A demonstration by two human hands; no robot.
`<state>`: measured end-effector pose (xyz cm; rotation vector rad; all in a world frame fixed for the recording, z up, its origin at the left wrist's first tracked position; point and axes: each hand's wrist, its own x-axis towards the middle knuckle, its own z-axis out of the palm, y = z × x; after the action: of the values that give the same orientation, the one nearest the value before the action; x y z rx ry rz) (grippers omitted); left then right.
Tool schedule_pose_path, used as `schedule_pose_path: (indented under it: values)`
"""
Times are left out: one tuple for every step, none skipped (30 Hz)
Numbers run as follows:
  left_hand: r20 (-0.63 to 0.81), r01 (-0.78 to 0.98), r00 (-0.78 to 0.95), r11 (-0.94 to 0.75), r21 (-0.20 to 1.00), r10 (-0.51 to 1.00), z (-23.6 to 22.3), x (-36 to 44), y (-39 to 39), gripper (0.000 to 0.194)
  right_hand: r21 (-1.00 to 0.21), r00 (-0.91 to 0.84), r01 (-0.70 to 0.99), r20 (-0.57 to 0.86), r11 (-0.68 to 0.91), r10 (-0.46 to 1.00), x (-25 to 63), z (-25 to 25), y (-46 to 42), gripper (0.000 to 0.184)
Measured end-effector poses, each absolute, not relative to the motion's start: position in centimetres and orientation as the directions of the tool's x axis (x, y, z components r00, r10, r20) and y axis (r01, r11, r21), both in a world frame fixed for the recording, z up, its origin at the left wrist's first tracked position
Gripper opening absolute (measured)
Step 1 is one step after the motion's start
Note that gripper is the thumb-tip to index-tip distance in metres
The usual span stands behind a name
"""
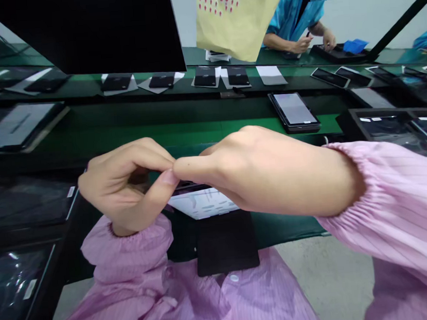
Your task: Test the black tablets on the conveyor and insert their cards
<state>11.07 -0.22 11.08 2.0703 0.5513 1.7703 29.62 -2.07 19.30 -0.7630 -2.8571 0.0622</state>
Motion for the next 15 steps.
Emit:
schedule_pose_path:
  values:
    - [0.859,0.048,0.132,-0.868,0.493,0.495,11.1,11.11,-0.13,0.018,-0.086,-0.852,0.493,0.151,0.866,0.501,29.61,19.36,-2.06,0.023]
    - [0.866,0.038,0.127,-0.875,0.483,0.483,11.13,11.14,-0.05,0.018,-0.084,-0.85,0.501,0.142,0.862,0.508,29.63,19.42,-2.06,0.022]
    - [0.868,0.036,0.125,-0.876,0.481,0.481,11.14,11.16,0.03,0.017,-0.082,-0.846,0.509,0.14,0.857,0.515,29.67,19.45,-2.04,0.022]
    - [0.865,0.039,0.126,-0.874,0.484,0.485,11.15,11.16,0.09,0.017,-0.085,-0.84,0.517,0.144,0.852,0.523,29.72,19.48,-2.02,0.021]
    - [0.865,0.043,0.127,-0.874,0.485,0.486,11.15,11.16,0.14,0.017,-0.094,-0.831,0.528,0.147,0.844,0.536,29.78,19.49,-2.0,0.021]
    - [0.866,0.046,0.126,-0.875,0.482,0.484,11.14,11.14,0.18,0.017,-0.109,-0.821,0.541,0.15,0.834,0.551,29.85,19.51,-1.97,0.02]
    - [0.866,0.05,0.128,-0.875,0.481,0.483,11.13,11.13,0.21,0.016,-0.128,-0.81,0.552,0.152,0.824,0.566,29.91,19.51,-1.94,0.019]
    - [0.868,0.051,0.132,-0.877,0.477,0.48,11.11,11.1,0.23,0.016,-0.147,-0.802,0.559,0.154,0.816,0.577,29.95,19.53,-1.91,0.018]
    - [0.87,0.048,0.135,-0.88,0.472,0.474,11.09,11.08,0.25,0.016,-0.162,-0.797,0.561,0.158,0.812,0.582,29.97,19.54,-1.89,0.017]
    - [0.872,0.044,0.14,-0.883,0.468,0.469,11.07,11.06,0.27,0.016,-0.169,-0.797,0.558,0.162,0.812,0.582,29.98,19.56,-1.86,0.017]
    - [0.874,0.037,0.143,-0.885,0.465,0.465,11.05,11.05,0.3,0.016,-0.168,-0.802,0.55,0.167,0.818,0.574,29.96,19.58,-1.83,0.017]
    - [0.874,0.03,0.144,-0.885,0.464,0.463,11.03,11.05,0.34,0.016,-0.161,-0.809,0.539,0.173,0.827,0.562,29.92,19.59,-1.8,0.018]
    - [0.876,0.022,0.144,-0.886,0.463,0.461,11.01,11.05,0.39,0.016,-0.151,-0.817,0.527,0.18,0.836,0.548,29.88,19.61,-1.77,0.018]
    - [0.878,0.01,0.143,-0.888,0.46,0.456,11.0,11.06,0.45,0.016,-0.139,-0.824,0.517,0.187,0.845,0.535,29.83,19.61,-1.73,0.018]
    - [0.881,-0.006,0.142,-0.89,0.457,0.451,10.99,11.08,0.51,0.017,-0.128,-0.829,0.509,0.192,0.851,0.525,29.78,19.6,-1.7,0.018]
